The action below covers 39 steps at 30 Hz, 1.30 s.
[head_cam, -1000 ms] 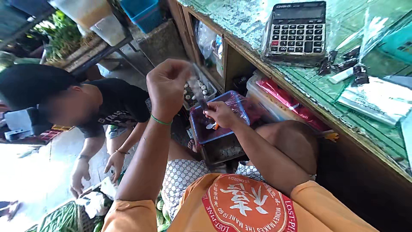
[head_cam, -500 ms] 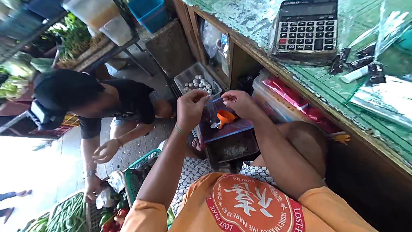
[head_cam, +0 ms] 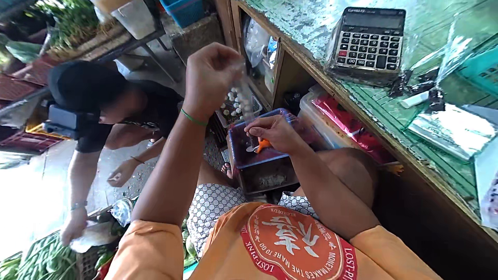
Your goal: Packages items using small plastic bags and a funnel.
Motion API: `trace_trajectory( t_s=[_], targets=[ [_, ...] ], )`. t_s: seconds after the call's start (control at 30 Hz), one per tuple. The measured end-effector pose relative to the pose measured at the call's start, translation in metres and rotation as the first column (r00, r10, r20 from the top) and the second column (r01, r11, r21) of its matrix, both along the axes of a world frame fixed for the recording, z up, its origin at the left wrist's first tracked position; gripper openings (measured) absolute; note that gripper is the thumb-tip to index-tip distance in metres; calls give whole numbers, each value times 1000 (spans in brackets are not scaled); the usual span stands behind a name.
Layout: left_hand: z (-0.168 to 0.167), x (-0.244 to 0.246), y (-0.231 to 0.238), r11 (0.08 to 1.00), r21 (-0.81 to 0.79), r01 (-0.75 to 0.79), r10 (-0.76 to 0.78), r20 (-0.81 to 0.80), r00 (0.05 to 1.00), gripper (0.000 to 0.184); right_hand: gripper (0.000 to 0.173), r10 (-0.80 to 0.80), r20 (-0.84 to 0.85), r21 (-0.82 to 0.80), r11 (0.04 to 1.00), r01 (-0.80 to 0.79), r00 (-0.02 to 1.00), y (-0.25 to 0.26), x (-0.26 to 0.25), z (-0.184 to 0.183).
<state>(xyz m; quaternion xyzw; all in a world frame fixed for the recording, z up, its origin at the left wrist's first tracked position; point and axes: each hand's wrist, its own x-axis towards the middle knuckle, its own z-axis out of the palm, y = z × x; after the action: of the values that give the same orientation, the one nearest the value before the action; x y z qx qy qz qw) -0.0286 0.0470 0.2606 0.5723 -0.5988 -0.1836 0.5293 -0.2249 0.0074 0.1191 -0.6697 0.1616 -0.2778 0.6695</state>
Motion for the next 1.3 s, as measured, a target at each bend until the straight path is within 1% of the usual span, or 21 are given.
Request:
trace_trajectory(
  t_s=[0.23,0.37,0.43,0.6,0.67,0.73,0.77,0.8,0.83,0.87,0.93,0.97,1.0,1.03,1.1,1.13,1.2,1.3],
  targets=[
    [2,11,-5,999,-44,-21,17,-97,995,22,15,11,29,94,995,-14,1000,14,-2,7],
    [0,19,-5,998,-62,-22,12,-152,988,23,13,7,15,83,997,-8,1000,21,-1,9],
    [0,22,-5,997,-73,-17,5,-167,986,24,15,4,-17,47,999,-3,1000,25,-1,9],
    [5,15,4,994,-105,15,-32,-159,987,23,15,-42,-170,-45,998,34,985,39,6,13],
    [10,5,10,989,-144,43,-62,-131,989,20,16,-88,-231,-133,989,58,969,42,10,13],
    [15,-3,18,984,-168,59,-78,-109,991,19,18,-144,-234,-215,972,94,961,50,14,10],
    [17,-5,21,982,-177,63,-81,-93,992,19,19,-163,-211,-230,967,113,964,54,15,9],
    [20,-7,24,981,-185,66,-82,-79,994,19,22,-162,-179,-211,970,123,971,56,16,8],
    [24,-8,27,979,-192,70,-85,-68,994,18,29,-144,-142,-174,977,119,979,57,16,8],
    [27,-8,31,976,-204,78,-91,-57,994,18,41,-122,-118,-150,983,104,986,57,14,8],
    [34,-8,44,963,-249,105,-108,2,994,18,68,-102,-147,-215,974,69,984,49,5,10],
    [36,-8,50,953,-274,129,-122,44,992,18,73,-136,-172,-266,960,86,976,44,-2,13],
    [32,-8,52,942,-290,167,-150,80,985,18,71,-195,-183,-304,943,133,964,39,-9,15],
    [24,-8,51,939,-272,208,-181,121,976,18,67,-255,-183,-322,928,187,950,33,-15,18],
    [3,-8,42,964,-143,223,-193,196,961,17,58,-323,-155,-369,895,249,934,23,-28,19],
    [-3,-11,41,972,-107,208,-184,195,963,15,51,-339,-133,-385,883,267,931,18,-32,22],
    [-1,-13,34,975,-115,188,-165,185,969,13,41,-355,-86,-380,876,298,931,8,-30,34],
    [10,-13,28,979,-114,171,-155,139,978,13,39,-276,-44,-371,897,240,960,-3,-17,41]
  ],
)
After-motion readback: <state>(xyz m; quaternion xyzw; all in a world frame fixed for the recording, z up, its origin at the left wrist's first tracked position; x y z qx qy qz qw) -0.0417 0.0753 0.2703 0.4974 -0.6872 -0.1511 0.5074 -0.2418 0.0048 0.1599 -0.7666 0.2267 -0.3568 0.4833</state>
